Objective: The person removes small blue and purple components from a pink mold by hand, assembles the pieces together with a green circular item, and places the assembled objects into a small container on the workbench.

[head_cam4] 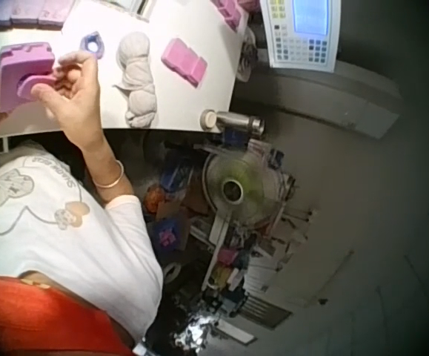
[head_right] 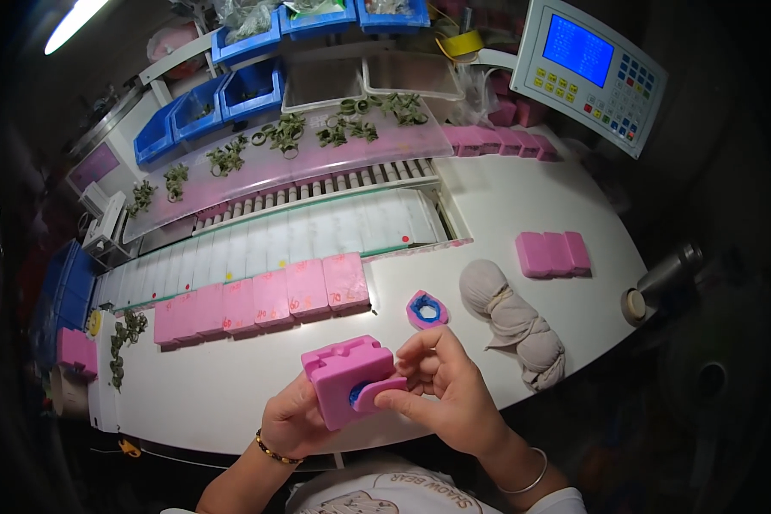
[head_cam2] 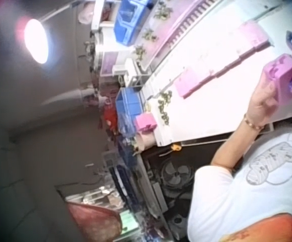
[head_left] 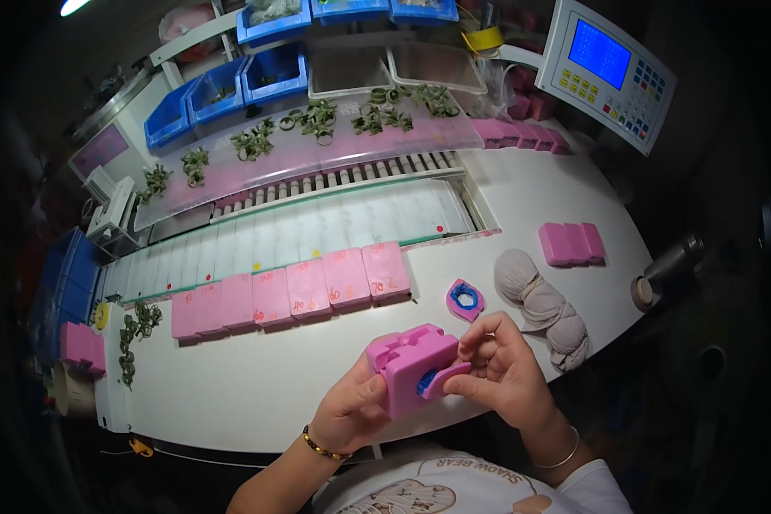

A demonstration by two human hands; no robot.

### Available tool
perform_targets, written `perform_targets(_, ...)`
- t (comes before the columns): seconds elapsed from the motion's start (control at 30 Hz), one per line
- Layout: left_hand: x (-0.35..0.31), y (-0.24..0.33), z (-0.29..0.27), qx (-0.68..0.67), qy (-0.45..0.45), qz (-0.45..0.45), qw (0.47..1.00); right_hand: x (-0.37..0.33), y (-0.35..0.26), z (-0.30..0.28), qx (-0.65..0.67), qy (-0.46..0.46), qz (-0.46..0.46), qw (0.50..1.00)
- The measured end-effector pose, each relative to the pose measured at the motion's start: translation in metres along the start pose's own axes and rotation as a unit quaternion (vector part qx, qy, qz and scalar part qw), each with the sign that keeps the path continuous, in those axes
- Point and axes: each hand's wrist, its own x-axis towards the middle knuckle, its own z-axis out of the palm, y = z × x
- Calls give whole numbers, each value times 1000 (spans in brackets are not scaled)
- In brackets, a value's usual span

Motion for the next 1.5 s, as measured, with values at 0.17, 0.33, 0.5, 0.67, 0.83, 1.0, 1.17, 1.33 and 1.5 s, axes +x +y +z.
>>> perform_targets(0.17,-7,3,-1,44,29,6,999,9,5,3,12,-24,15,1000)
perform_targets(0.33,-22,-1,-6,97,90,6,991,9,31,7,-32,-14,5,999)
perform_targets(0.5,-33,1,-4,416,148,14,897,3,59,15,-43,21,-1,999)
perform_targets(0.67,-43,-7,-2,534,197,136,811,2,71,27,-146,17,-74,986)
perform_targets(0.83,-45,7,9,744,178,211,609,11,43,40,-290,-14,-135,947)
perform_targets(1.0,-44,22,18,775,153,208,577,19,26,38,-366,-48,-153,917)
perform_targets(1.17,-32,39,10,767,113,182,606,26,23,36,-404,-58,-146,901)
perform_targets(1.33,-31,41,16,759,106,161,622,28,22,37,-387,-91,-91,913)
perform_targets(1.5,-26,41,23,820,90,174,537,26,26,42,-443,-74,-146,882)
